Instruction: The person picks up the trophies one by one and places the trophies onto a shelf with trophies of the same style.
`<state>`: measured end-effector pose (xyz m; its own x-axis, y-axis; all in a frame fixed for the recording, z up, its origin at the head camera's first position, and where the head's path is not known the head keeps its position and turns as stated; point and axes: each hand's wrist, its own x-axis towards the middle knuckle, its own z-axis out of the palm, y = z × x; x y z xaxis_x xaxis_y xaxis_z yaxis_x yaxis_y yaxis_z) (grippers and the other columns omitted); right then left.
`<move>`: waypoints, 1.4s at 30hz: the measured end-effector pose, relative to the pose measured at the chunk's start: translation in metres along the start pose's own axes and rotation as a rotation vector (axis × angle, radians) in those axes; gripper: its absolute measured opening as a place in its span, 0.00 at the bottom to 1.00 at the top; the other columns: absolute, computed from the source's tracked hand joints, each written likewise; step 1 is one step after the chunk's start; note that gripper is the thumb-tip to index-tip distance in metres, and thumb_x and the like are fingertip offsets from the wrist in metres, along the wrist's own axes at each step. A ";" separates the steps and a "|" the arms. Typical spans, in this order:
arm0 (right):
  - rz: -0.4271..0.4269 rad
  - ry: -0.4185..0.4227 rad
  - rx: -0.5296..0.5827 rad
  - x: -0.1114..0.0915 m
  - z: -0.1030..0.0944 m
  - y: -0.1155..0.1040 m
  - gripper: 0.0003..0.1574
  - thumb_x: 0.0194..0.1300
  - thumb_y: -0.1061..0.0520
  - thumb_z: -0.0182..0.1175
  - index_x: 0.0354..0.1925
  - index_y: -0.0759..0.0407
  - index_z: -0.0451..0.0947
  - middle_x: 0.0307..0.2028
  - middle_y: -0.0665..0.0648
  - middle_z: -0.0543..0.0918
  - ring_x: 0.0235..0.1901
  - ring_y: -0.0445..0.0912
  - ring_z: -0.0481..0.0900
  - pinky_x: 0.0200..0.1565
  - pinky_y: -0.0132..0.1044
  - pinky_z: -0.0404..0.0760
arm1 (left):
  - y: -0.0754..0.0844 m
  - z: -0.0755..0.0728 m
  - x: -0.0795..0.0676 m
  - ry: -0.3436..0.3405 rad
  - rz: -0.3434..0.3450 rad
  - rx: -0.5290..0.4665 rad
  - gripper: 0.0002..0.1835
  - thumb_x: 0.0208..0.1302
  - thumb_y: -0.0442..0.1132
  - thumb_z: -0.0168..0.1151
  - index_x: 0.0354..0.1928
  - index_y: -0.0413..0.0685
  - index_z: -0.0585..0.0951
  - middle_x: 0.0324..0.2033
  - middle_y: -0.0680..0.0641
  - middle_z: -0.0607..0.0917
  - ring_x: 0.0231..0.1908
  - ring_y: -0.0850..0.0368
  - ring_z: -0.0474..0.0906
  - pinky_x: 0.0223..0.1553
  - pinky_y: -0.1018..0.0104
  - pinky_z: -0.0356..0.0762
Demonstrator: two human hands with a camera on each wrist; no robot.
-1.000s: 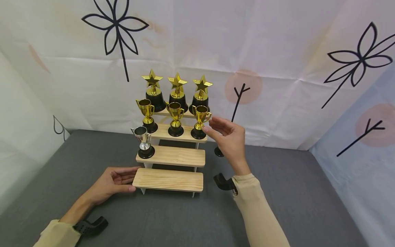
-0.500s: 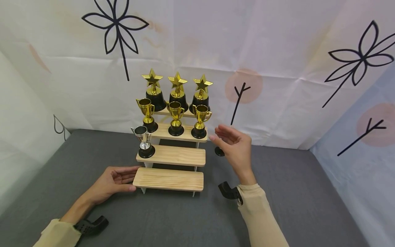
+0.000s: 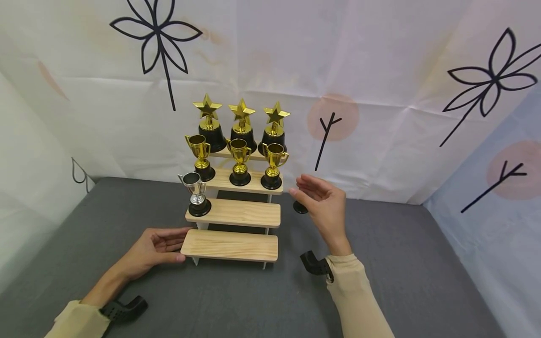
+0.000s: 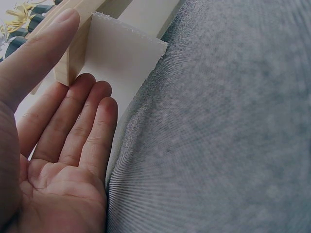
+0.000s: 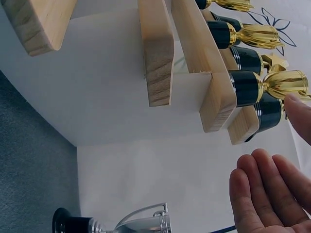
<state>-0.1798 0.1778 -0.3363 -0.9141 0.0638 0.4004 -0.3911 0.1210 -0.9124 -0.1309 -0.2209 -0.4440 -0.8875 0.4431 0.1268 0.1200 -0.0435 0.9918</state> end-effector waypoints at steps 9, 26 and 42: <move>0.012 0.061 -0.053 0.004 -0.010 0.007 0.25 0.59 0.68 0.73 0.56 0.69 0.82 0.48 0.62 0.87 0.46 0.43 0.86 0.50 0.31 0.86 | 0.000 0.000 0.000 -0.001 0.008 -0.003 0.37 0.56 0.22 0.72 0.66 0.19 0.68 0.63 0.22 0.71 0.58 0.56 0.80 0.59 0.62 0.81; 0.037 0.223 0.081 0.016 -0.029 0.027 0.25 0.57 0.70 0.74 0.54 0.70 0.83 0.45 0.58 0.88 0.46 0.46 0.87 0.49 0.31 0.87 | -0.001 -0.001 0.000 0.002 -0.006 -0.005 0.37 0.56 0.23 0.73 0.67 0.20 0.68 0.64 0.22 0.71 0.59 0.57 0.80 0.59 0.62 0.80; 0.083 0.158 -0.170 0.021 -0.032 0.058 0.34 0.59 0.61 0.76 0.61 0.71 0.78 0.55 0.65 0.84 0.54 0.47 0.84 0.60 0.35 0.81 | -0.001 0.000 0.000 0.012 -0.012 0.013 0.37 0.56 0.24 0.73 0.67 0.22 0.69 0.64 0.24 0.71 0.59 0.57 0.79 0.60 0.62 0.79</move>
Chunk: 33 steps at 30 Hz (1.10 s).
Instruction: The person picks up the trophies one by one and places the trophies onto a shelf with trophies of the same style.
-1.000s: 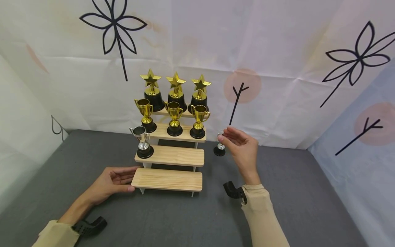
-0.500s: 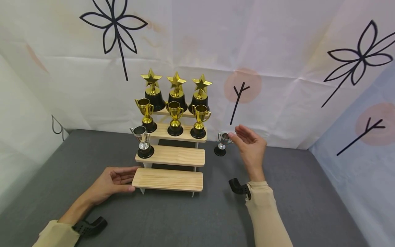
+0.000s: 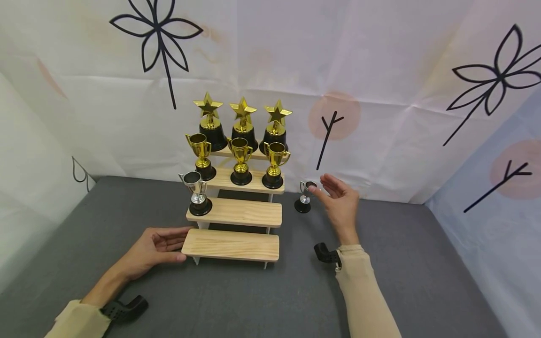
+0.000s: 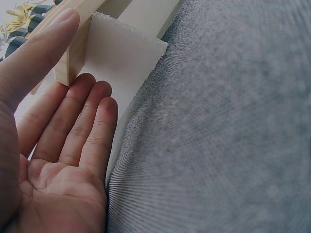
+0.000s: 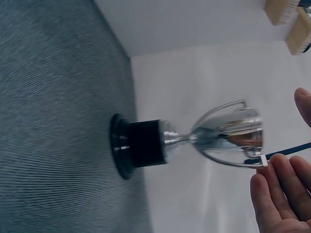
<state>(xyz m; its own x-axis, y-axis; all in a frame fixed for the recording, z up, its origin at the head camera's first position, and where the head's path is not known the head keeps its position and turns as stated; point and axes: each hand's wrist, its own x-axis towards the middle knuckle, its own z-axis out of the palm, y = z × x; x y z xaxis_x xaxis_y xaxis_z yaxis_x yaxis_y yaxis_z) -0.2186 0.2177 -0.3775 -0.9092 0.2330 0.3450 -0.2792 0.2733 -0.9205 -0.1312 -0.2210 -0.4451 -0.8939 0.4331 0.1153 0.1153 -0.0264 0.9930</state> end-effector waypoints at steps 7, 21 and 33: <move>0.069 -0.029 -0.042 0.000 0.006 0.019 0.35 0.59 0.59 0.76 0.62 0.69 0.78 0.56 0.65 0.83 0.56 0.52 0.82 0.58 0.30 0.81 | 0.000 0.000 0.001 -0.005 0.003 -0.009 0.37 0.56 0.23 0.73 0.67 0.21 0.69 0.64 0.23 0.72 0.59 0.56 0.79 0.60 0.62 0.79; 0.125 -0.028 -0.018 -0.004 0.017 0.028 0.32 0.59 0.63 0.76 0.60 0.69 0.79 0.52 0.72 0.84 0.40 0.30 0.82 0.44 0.19 0.81 | 0.000 0.000 0.001 -0.008 0.007 -0.018 0.37 0.55 0.23 0.74 0.66 0.21 0.69 0.64 0.24 0.72 0.59 0.55 0.79 0.60 0.61 0.79; 0.112 -0.034 -0.016 -0.004 0.020 0.027 0.29 0.61 0.62 0.74 0.59 0.70 0.80 0.49 0.71 0.84 0.40 0.31 0.82 0.43 0.19 0.82 | 0.000 0.000 0.001 -0.009 -0.006 -0.016 0.37 0.56 0.24 0.73 0.67 0.22 0.69 0.64 0.24 0.72 0.59 0.55 0.80 0.60 0.62 0.79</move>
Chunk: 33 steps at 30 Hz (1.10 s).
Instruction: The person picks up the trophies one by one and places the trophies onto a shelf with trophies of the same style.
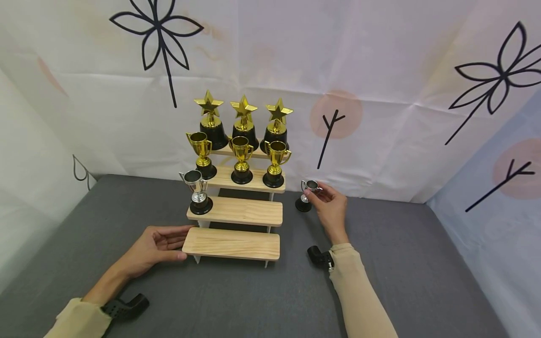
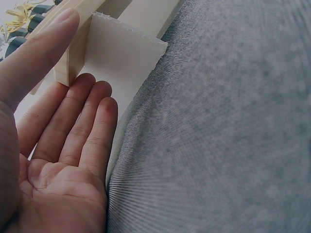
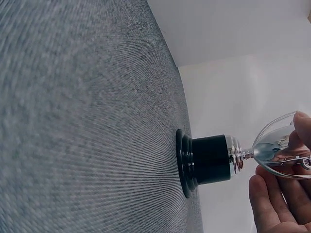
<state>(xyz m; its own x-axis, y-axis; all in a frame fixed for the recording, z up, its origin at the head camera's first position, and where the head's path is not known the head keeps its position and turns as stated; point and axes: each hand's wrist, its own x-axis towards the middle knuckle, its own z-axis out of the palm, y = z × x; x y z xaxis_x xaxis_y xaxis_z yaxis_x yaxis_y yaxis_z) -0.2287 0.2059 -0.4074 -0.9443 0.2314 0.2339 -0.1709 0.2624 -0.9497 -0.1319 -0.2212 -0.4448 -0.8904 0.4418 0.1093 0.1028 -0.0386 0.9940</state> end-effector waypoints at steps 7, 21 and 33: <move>-0.007 0.015 0.036 -0.001 -0.002 -0.005 0.28 0.61 0.64 0.73 0.58 0.71 0.80 0.47 0.69 0.85 0.39 0.33 0.83 0.42 0.22 0.84 | 0.000 0.000 0.000 0.002 0.002 -0.004 0.37 0.56 0.24 0.74 0.67 0.21 0.69 0.64 0.23 0.72 0.59 0.55 0.80 0.60 0.61 0.80; -0.016 0.062 0.007 -0.012 -0.009 -0.038 0.30 0.61 0.59 0.75 0.60 0.67 0.81 0.42 0.55 0.87 0.40 0.35 0.84 0.43 0.23 0.85 | 0.002 0.001 0.000 0.007 0.004 -0.001 0.38 0.55 0.23 0.74 0.66 0.20 0.68 0.64 0.23 0.71 0.59 0.57 0.79 0.60 0.62 0.80; -0.098 0.060 0.038 -0.026 -0.020 -0.070 0.27 0.61 0.62 0.74 0.57 0.69 0.82 0.35 0.43 0.87 0.40 0.38 0.85 0.44 0.25 0.85 | 0.001 0.000 0.000 -0.001 0.008 -0.007 0.38 0.55 0.23 0.74 0.67 0.19 0.68 0.64 0.22 0.71 0.59 0.56 0.79 0.59 0.62 0.80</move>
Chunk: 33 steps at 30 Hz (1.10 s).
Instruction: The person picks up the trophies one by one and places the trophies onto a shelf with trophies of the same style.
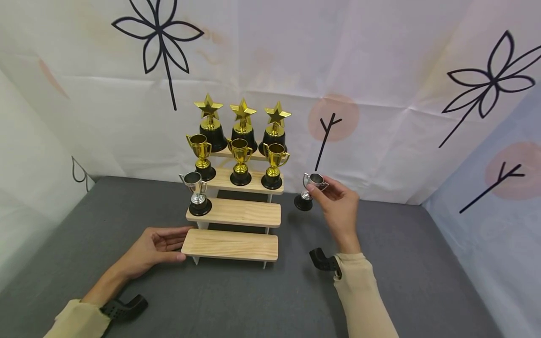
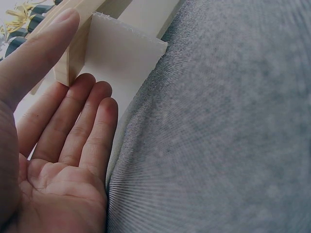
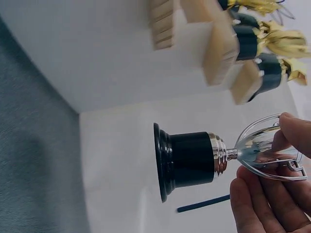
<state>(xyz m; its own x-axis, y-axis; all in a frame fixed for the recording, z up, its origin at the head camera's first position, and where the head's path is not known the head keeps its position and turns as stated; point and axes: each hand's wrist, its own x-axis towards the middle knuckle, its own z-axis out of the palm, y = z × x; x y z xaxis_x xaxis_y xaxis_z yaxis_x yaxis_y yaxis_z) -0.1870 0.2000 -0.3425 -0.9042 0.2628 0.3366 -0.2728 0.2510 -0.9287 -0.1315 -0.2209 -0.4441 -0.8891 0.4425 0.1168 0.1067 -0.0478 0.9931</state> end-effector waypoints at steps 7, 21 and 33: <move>-0.054 -0.026 0.078 -0.006 -0.002 -0.018 0.24 0.60 0.67 0.73 0.55 0.70 0.83 0.35 0.46 0.88 0.38 0.40 0.86 0.43 0.28 0.87 | -0.001 -0.001 0.000 -0.007 0.010 -0.008 0.38 0.56 0.23 0.73 0.67 0.20 0.68 0.64 0.22 0.71 0.59 0.56 0.79 0.60 0.62 0.80; -0.097 -0.053 0.145 -0.018 -0.005 -0.045 0.22 0.56 0.72 0.73 0.51 0.72 0.84 0.36 0.53 0.89 0.35 0.43 0.87 0.42 0.30 0.88 | -0.001 -0.001 0.000 -0.011 0.018 -0.007 0.37 0.56 0.23 0.73 0.67 0.19 0.67 0.64 0.22 0.70 0.59 0.56 0.79 0.59 0.62 0.80; -0.157 -0.136 0.183 -0.027 0.002 -0.055 0.22 0.53 0.77 0.72 0.49 0.75 0.84 0.35 0.55 0.89 0.32 0.44 0.86 0.40 0.31 0.88 | -0.001 -0.001 0.000 -0.008 0.005 -0.007 0.37 0.57 0.23 0.73 0.67 0.20 0.67 0.64 0.22 0.70 0.59 0.56 0.80 0.59 0.62 0.80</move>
<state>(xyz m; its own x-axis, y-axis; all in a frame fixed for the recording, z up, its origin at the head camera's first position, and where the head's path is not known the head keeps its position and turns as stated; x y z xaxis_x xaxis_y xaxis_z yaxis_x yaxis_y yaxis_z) -0.1481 0.1767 -0.3008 -0.8786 0.1038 0.4662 -0.4566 0.1033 -0.8836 -0.1315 -0.2214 -0.4450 -0.8850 0.4492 0.1219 0.1081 -0.0565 0.9925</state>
